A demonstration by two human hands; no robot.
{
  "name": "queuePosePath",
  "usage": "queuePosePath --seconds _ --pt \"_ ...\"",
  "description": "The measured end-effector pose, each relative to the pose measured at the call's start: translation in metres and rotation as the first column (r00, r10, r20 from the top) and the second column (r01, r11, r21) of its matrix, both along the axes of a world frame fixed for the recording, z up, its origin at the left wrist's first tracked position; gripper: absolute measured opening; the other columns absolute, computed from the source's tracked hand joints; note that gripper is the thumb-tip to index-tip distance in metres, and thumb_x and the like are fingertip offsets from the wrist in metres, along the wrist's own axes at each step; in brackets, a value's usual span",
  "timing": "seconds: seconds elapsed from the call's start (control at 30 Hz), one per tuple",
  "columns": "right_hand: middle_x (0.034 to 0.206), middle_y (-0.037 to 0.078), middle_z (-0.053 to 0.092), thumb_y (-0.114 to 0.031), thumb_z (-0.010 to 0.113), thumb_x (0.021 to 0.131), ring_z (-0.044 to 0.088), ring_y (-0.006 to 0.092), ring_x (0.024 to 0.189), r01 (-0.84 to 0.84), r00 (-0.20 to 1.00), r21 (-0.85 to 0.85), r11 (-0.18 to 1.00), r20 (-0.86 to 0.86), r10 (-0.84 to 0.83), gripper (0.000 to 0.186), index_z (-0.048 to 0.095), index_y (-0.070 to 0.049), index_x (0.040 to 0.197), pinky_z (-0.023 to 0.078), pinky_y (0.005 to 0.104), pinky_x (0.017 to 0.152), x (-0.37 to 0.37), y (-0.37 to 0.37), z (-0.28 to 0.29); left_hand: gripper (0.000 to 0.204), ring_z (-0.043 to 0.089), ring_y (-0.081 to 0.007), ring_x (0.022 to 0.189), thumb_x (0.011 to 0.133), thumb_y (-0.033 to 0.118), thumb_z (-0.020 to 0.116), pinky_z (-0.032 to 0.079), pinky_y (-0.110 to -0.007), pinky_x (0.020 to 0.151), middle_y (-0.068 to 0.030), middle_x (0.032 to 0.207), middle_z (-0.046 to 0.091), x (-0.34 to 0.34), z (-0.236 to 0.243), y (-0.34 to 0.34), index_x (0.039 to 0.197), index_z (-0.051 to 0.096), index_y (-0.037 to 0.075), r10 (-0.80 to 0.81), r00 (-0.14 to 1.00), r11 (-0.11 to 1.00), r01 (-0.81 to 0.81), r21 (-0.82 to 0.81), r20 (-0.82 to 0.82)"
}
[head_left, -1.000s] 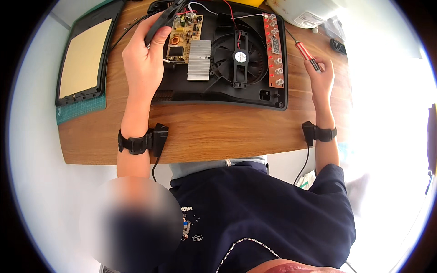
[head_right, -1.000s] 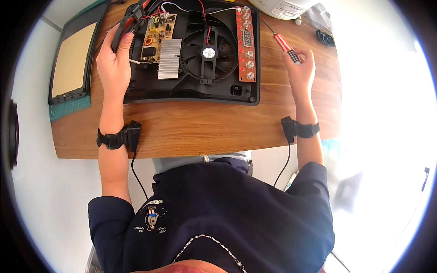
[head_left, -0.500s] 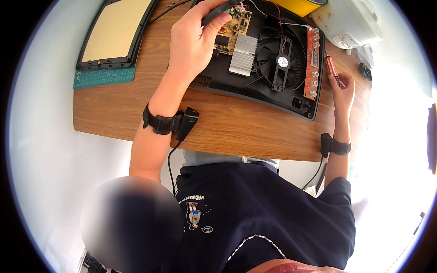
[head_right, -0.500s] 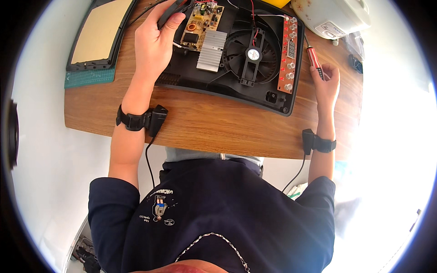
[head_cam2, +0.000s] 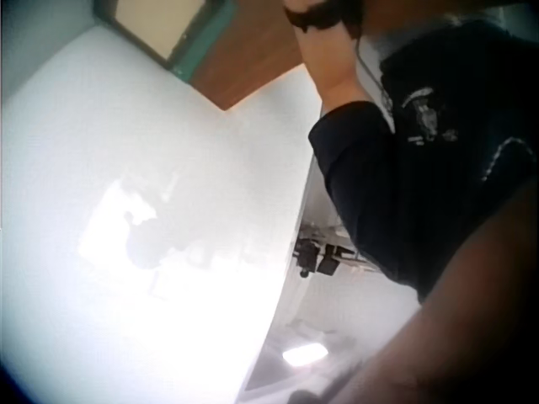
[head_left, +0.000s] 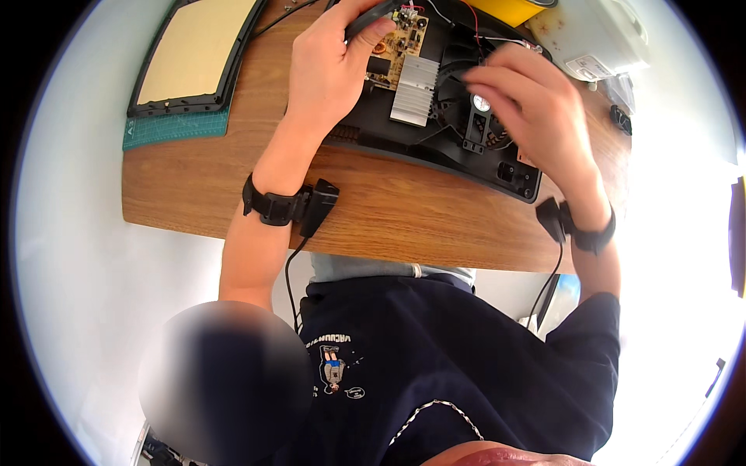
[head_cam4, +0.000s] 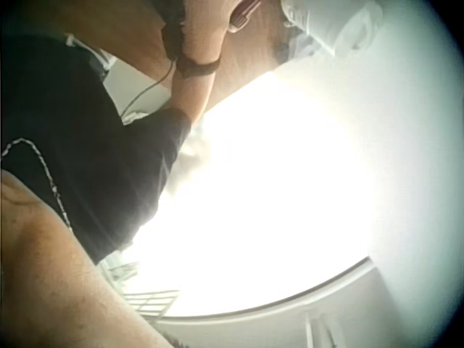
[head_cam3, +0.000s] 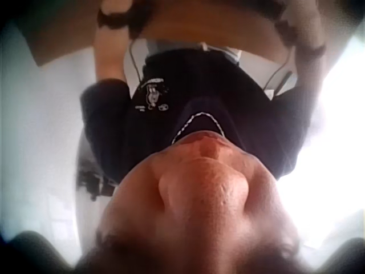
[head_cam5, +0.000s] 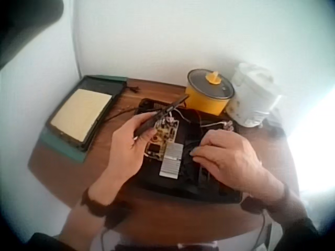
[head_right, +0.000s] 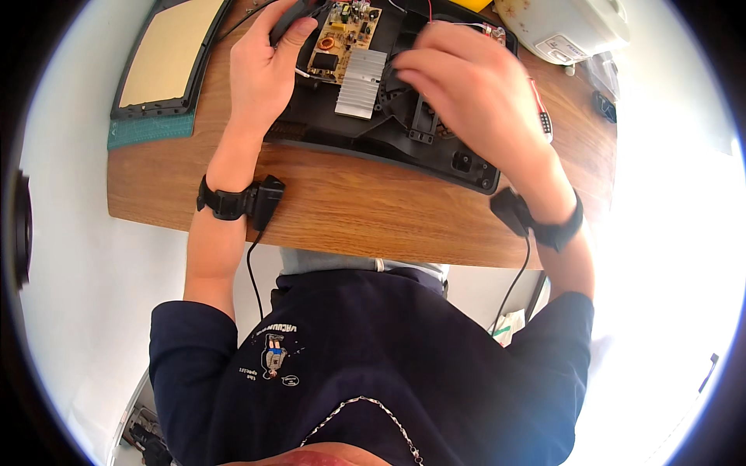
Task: The person uses a screwdriver to remove screws from a disassembled electronic device on a wooden table. They manipulate internal components including a copper coil and circuit board, then reattach a plastic cover.
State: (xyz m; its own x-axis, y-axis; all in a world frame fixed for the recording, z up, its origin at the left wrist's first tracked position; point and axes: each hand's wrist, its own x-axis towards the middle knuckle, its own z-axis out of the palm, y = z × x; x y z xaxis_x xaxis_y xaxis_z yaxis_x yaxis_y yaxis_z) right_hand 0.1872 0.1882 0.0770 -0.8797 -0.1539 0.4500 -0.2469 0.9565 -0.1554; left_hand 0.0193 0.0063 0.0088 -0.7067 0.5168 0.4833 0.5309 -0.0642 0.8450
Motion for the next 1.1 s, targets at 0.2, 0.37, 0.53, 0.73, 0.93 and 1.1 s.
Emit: queuePosePath --seconds 0.2,0.37,0.53,0.73,0.93,1.1 --pt "0.092 0.004 0.064 -0.01 0.069 0.08 0.068 0.0262 0.09 -0.155 0.988 0.198 0.968 0.017 0.155 0.009 0.071 -0.011 0.089 0.057 0.0384 0.077 -0.068 -0.017 -0.045 0.03 0.072 -0.0236 0.097 0.101 0.013 0.066 0.056 -0.035 0.083 -0.0163 0.108 0.073 0.0 0.002 0.002 0.127 0.065 -0.002 0.023 0.999 0.999 -0.022 0.037 -0.044" --pt "0.093 0.003 0.064 -0.012 0.068 0.079 0.068 0.0247 0.096 -0.186 0.982 0.292 0.938 0.067 0.174 0.01 0.073 -0.013 0.088 0.059 0.0383 0.082 -0.081 -0.022 -0.056 0.028 0.072 -0.0335 0.102 0.099 0.014 0.067 0.056 -0.038 0.086 -0.0206 0.111 0.072 -0.003 -0.001 0.004 0.123 0.067 -0.002 0.005 0.998 0.994 0.003 0.112 -0.07" --pt "0.095 0.002 0.066 -0.016 0.07 0.08 0.067 0.0244 0.095 -0.166 0.986 0.288 0.943 0.056 0.157 0.005 0.073 -0.012 0.084 0.058 0.0378 0.081 -0.082 -0.018 -0.062 0.029 0.07 -0.0375 0.105 0.097 0.011 0.068 0.055 -0.039 0.089 -0.0221 0.112 0.071 -0.002 0.0 0.001 0.123 0.066 -0.002 0.01 0.991 0.994 0.004 0.105 -0.131" --pt "0.095 0.003 0.066 -0.014 0.07 0.08 0.068 0.0235 0.097 -0.189 0.982 0.325 0.927 0.062 0.179 0.005 0.073 -0.011 0.082 0.057 0.0376 0.082 -0.086 -0.024 -0.061 0.029 0.07 -0.0375 0.104 0.097 0.01 0.067 0.055 -0.039 0.089 -0.0223 0.112 0.071 0.002 0.007 -0.003 0.122 0.066 -0.002 0.021 0.993 0.996 -0.009 0.093 -0.12" --pt "0.096 0.003 0.066 -0.013 0.068 0.081 0.068 0.0222 0.098 -0.18 0.984 0.351 0.919 0.065 0.168 0.009 0.074 -0.012 0.088 0.056 0.037 0.084 -0.086 -0.024 -0.067 0.028 0.07 -0.037 0.104 0.097 0.009 0.067 0.055 -0.039 0.089 -0.022 0.112 0.071 -0.004 0.0 0.001 0.122 0.066 -0.003 0.011 0.99 0.993 0.006 0.116 -0.14" --pt "0.097 0.001 0.066 -0.014 0.068 0.081 0.068 0.0206 0.096 -0.189 0.982 0.336 0.923 0.051 0.183 0.009 0.073 -0.013 0.09 0.055 0.037 0.083 -0.083 -0.022 -0.068 0.027 0.071 -0.0369 0.103 0.098 0.009 0.066 0.055 -0.038 0.089 -0.022 0.112 0.071 0.005 0.016 -0.004 0.122 0.066 -0.002 -0.003 0.996 0.997 0.01 0.074 -0.084"
